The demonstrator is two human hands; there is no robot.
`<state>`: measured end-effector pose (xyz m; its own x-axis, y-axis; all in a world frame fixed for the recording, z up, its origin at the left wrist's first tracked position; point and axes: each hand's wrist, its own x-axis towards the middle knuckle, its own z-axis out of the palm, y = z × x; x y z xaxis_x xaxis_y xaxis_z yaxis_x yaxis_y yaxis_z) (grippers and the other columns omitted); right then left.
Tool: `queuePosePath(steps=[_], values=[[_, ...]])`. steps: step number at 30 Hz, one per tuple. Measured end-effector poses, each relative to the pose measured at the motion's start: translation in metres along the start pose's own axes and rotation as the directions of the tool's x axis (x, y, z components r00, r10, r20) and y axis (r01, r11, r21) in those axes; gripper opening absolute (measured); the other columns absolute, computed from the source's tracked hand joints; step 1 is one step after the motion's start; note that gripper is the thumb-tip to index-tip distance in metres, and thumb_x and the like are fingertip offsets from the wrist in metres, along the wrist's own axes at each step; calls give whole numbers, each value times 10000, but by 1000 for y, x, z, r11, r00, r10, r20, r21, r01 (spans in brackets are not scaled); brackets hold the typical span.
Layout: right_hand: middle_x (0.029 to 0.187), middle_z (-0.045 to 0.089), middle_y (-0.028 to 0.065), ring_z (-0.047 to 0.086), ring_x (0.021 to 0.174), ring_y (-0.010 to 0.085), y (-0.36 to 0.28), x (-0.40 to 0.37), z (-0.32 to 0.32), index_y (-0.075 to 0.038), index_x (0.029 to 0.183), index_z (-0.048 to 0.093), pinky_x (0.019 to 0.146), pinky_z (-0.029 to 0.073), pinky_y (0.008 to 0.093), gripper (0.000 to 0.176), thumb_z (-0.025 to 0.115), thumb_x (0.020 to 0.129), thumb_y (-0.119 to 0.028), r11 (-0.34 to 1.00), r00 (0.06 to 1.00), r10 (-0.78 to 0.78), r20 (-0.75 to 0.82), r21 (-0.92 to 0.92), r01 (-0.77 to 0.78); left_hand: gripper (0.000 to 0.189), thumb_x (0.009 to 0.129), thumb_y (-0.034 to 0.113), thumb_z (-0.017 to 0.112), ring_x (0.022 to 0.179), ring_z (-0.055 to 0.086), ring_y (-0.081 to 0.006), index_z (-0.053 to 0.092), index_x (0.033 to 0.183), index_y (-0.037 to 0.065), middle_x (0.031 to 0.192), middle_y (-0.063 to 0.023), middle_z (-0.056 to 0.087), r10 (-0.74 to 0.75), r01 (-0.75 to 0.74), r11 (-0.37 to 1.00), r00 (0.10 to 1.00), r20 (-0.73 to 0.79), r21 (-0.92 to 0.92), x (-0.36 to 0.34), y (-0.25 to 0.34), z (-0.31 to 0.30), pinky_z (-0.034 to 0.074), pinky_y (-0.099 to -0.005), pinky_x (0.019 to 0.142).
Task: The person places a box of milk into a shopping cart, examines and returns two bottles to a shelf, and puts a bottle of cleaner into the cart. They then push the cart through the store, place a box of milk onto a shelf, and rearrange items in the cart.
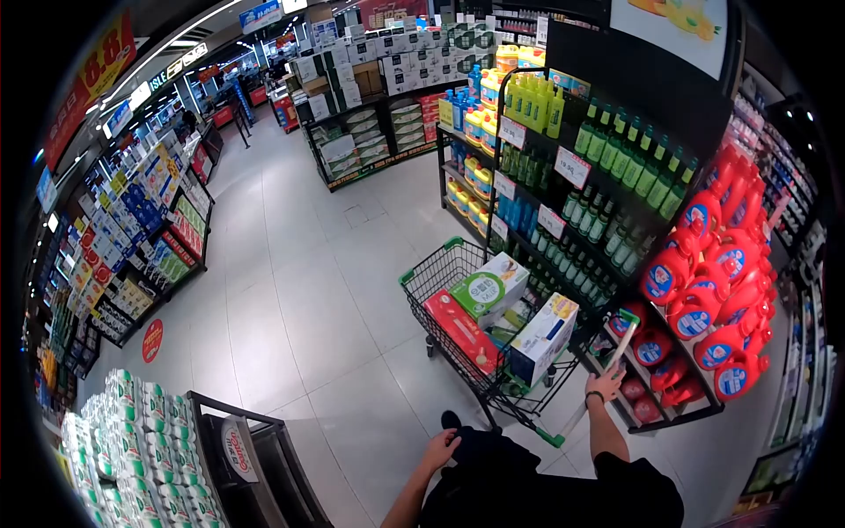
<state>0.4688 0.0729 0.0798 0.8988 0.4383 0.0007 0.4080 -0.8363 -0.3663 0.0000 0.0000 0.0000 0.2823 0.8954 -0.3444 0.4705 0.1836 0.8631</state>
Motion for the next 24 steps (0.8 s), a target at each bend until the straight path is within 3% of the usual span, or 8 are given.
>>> queuePosePath(steps=[1,2,3,5,14,18,21,24], values=[[1665,161,142,400,1418,383,2,-1,-5,-212,1611,144,1117,408,456,990,740,821,-170,984,998,54,44,169,-61,516,933,389,694,1089,681,-317,608,1331,71,1223,-189,690,7,-8,1000,1000,-30,-28,2,0,-7,530,-393,944],[1496,453,239,546,1267,421,20,11,12,-180,1608,132,1039,470,440,990,732,822,-142,972,998,-41,-50,228,51,505,934,375,691,1053,698,-304,612,1318,58,1190,-189,702,11,-15,998,998,-62,-55,4,-1,-15,541,-404,917],[1309,592,280,616,1146,435,29,-7,30,-167,1613,95,968,506,497,1001,727,836,-162,996,997,-5,82,87,-2,505,934,375,691,1053,698,-304,612,1318,58,1190,-189,702,-85,84,995,996,-16,-46,-14,-20,-40,541,-404,917],[1215,639,288,634,1106,445,16,21,47,-157,1614,66,962,504,505,1001,708,845,-153,996,999,-40,32,87,37,461,972,375,650,1027,712,-313,607,1323,80,1155,-181,717,-37,39,999,998,-47,26,37,-26,-67,557,-410,898],[1010,697,272,677,899,470,-14,48,58,-334,1606,121,772,525,547,894,618,891,-136,998,993,55,-101,-17,-57,461,965,383,648,1009,722,-316,619,1312,81,1141,-188,723,-104,100,982,994,17,163,178,-33,-197,563,-405,886],[977,689,285,664,879,483,-28,54,59,-378,1601,115,782,517,574,890,613,906,-132,1000,989,19,-145,-9,-21,445,946,370,663,1030,708,-338,645,1282,79,1143,-201,720,-82,86,973,996,-27,214,253,-22,-248,559,-411,887],[1017,690,258,676,876,452,-46,65,58,-323,1605,149,751,524,542,845,602,912,-153,992,991,110,-72,-60,-114,436,941,340,676,1021,708,-333,650,1267,52,1135,-192,726,-41,44,985,999,-22,166,311,1,-264,561,-405,875],[1199,626,222,626,1046,428,-53,58,66,-229,1556,344,858,517,507,737,658,891,-192,995,965,-24,-261,-103,-4,426,935,322,682,1052,690,-335,653,1260,48,1172,-203,705,38,-50,980,997,61,195,370,25,-269,545,-418,908]])
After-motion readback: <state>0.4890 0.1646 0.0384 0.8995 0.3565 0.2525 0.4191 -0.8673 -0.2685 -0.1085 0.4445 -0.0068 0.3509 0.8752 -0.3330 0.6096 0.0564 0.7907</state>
